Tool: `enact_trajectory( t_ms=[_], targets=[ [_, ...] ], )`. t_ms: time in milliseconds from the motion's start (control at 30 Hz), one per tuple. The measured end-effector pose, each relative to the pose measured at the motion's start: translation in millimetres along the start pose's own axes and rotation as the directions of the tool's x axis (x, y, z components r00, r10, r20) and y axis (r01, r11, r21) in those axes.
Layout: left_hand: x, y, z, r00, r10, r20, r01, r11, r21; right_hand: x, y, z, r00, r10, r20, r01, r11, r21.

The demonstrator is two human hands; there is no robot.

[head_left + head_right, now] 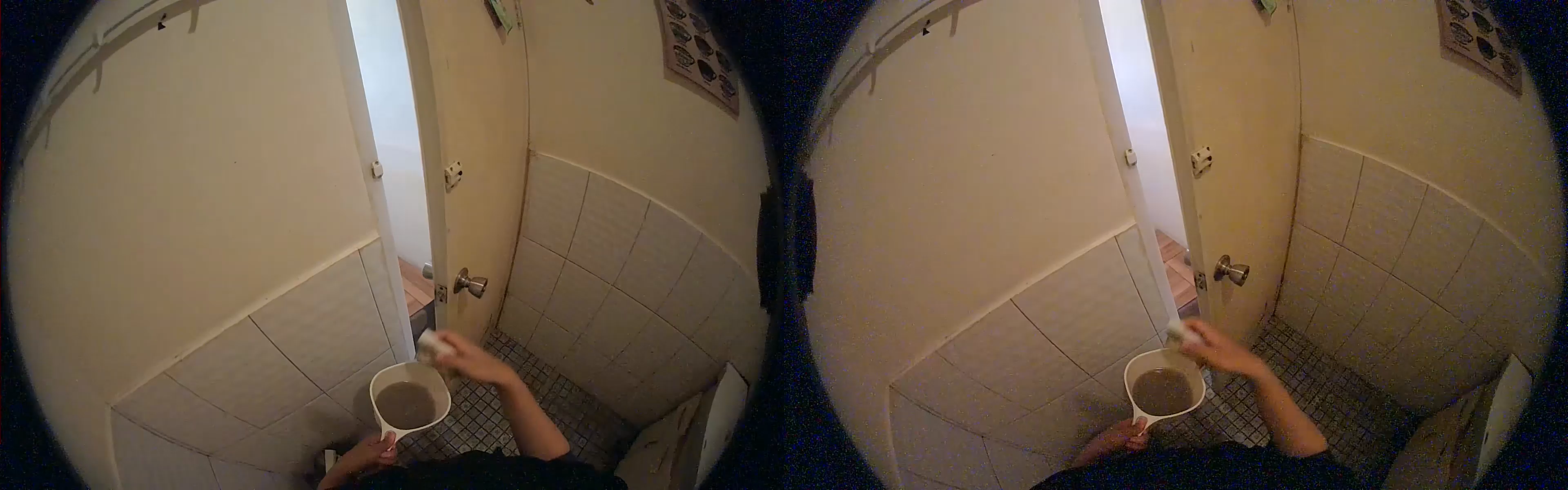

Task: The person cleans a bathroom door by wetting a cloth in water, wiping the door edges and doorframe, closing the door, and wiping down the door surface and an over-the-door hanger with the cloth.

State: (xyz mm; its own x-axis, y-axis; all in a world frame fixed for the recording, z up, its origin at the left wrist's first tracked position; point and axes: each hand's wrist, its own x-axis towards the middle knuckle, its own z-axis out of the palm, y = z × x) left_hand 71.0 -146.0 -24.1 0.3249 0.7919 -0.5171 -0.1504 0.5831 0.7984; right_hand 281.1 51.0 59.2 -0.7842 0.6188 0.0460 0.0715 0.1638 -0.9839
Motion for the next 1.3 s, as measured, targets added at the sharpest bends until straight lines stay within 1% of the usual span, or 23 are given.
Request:
enact_trajectory(
  t_ms=[33,67,100,133,233,333,433,467,533,600,633,667,733,767,833,900,933,967,1067,1133,1200,1233,1300],
  targets=[
    [3.4,-3.9,4.0,1.0,-0.022,-0.013,0.022,0.999,-0.025,-6.0,3.8,4.1,0.995,0.01,0.097,0.001,0.994,-0.114],
    [8.3,-6.9,11.4,0.999,-0.043,-0.02,0.042,0.998,-0.049,-8.6,13.4,5.6,0.98,-0.128,0.154,0.165,0.952,-0.258],
    [11.2,-1.8,25.5,0.998,-0.041,-0.039,0.038,0.997,-0.061,-9.3,26.6,6.4,0.941,-0.255,0.224,0.326,0.863,-0.385],
    [12.8,11.3,45.6,0.998,-0.039,-0.058,0.035,0.997,-0.074,-10.2,38.7,4.0,0.879,-0.362,0.311,0.474,0.733,-0.487],
    [29.5,32.6,97.9,0.996,-0.011,-0.092,0.005,0.998,-0.065,-16.5,56.6,-13.1,0.884,-0.281,0.373,0.446,0.744,-0.498],
    [59.1,36.6,135.7,0.989,0.03,-0.144,-0.031,0.999,-0.008,-34.7,44.4,-50.3,0.909,-0.143,0.391,0.373,0.696,-0.613],
    [80.1,44.1,172.9,0.982,0.015,-0.187,-0.007,0.999,0.039,-47.8,64.5,-86.0,0.931,-0.113,0.347,0.316,0.726,-0.611],
    [86.0,47.3,184.0,0.981,-0.001,-0.193,0.011,0.999,0.051,-50.8,77.9,-94.3,0.93,-0.145,0.339,0.332,0.727,-0.602],
    [104.4,52.2,206.9,0.961,-0.101,-0.257,0.11,0.994,0.023,-57.9,97.5,-110.9,0.925,-0.207,0.32,0.364,0.726,-0.583],
    [116.1,52.3,223.6,0.96,-0.084,-0.266,0.086,0.996,-0.003,-67.2,99.0,-125.0,0.914,-0.047,0.404,0.327,0.676,-0.661],
    [119.9,48.3,230.0,0.968,-0.014,-0.25,0.013,1.0,-0.008,-71.0,96.8,-129.7,0.899,0.03,0.438,0.318,0.641,-0.698],
    [122.6,43.7,234.6,0.97,0.055,-0.236,-0.06,0.998,-0.012,-74.0,95.8,-132.2,0.891,0.04,0.452,0.352,0.569,-0.743],
    [132.6,32.2,234.8,0.974,0.098,-0.205,-0.118,0.99,-0.084,-81.0,96.7,-132.8,0.879,0.059,0.472,0.408,0.418,-0.812],
    [138.9,26.9,232.4,0.975,0.123,-0.187,-0.146,0.982,-0.116,-83.7,98.5,-131.4,0.88,0.051,0.473,0.417,0.397,-0.818],
    [150.4,21.0,228.0,0.969,0.152,-0.193,-0.152,0.988,0.014,-85.8,99.8,-129.9,0.882,0.035,0.471,0.43,0.353,-0.831],
    [153.9,23.5,223.4,0.966,0.141,-0.219,-0.124,0.988,0.089,-82.3,93.3,-131.5,0.869,0.062,0.491,0.449,0.317,-0.836],
    [149.4,30.8,227.7,0.964,0.111,-0.242,-0.091,0.992,0.09,-79.7,92.0,-131.1,0.861,0.079,0.503,0.46,0.304,-0.835],
    [148.4,36.1,227.7,0.961,0.086,-0.263,-0.063,0.994,0.094,-74.1,99.1,-129.6,0.864,0.084,0.496,0.448,0.321,-0.835],
    [160.7,31.9,214.0,0.974,0.145,-0.173,-0.143,0.989,0.026,-56.0,140.4,-124.7,0.859,0.101,0.501,0.439,0.359,-0.824],
    [164.9,38.5,206.4,0.976,0.12,-0.18,-0.104,0.99,0.094,-42.9,162.1,-128.1,0.842,0.121,0.525,0.449,0.381,-0.808],
    [165.9,53.1,202.3,0.973,0.098,-0.21,-0.062,0.983,0.174,-21.5,171.0,-148.5,0.719,-0.056,0.693,0.62,0.503,-0.603],
    [158.6,70.1,207.8,0.968,0.088,-0.234,-0.036,0.976,0.216,-14.3,171.5,-158.6,0.649,-0.151,0.746,0.684,0.545,-0.485],
    [162.7,80.9,199.4,0.962,0.108,-0.252,-0.039,0.964,0.263,-9.4,136.2,-176.0,0.624,-0.246,0.742,0.682,0.635,-0.363]
  ],
)
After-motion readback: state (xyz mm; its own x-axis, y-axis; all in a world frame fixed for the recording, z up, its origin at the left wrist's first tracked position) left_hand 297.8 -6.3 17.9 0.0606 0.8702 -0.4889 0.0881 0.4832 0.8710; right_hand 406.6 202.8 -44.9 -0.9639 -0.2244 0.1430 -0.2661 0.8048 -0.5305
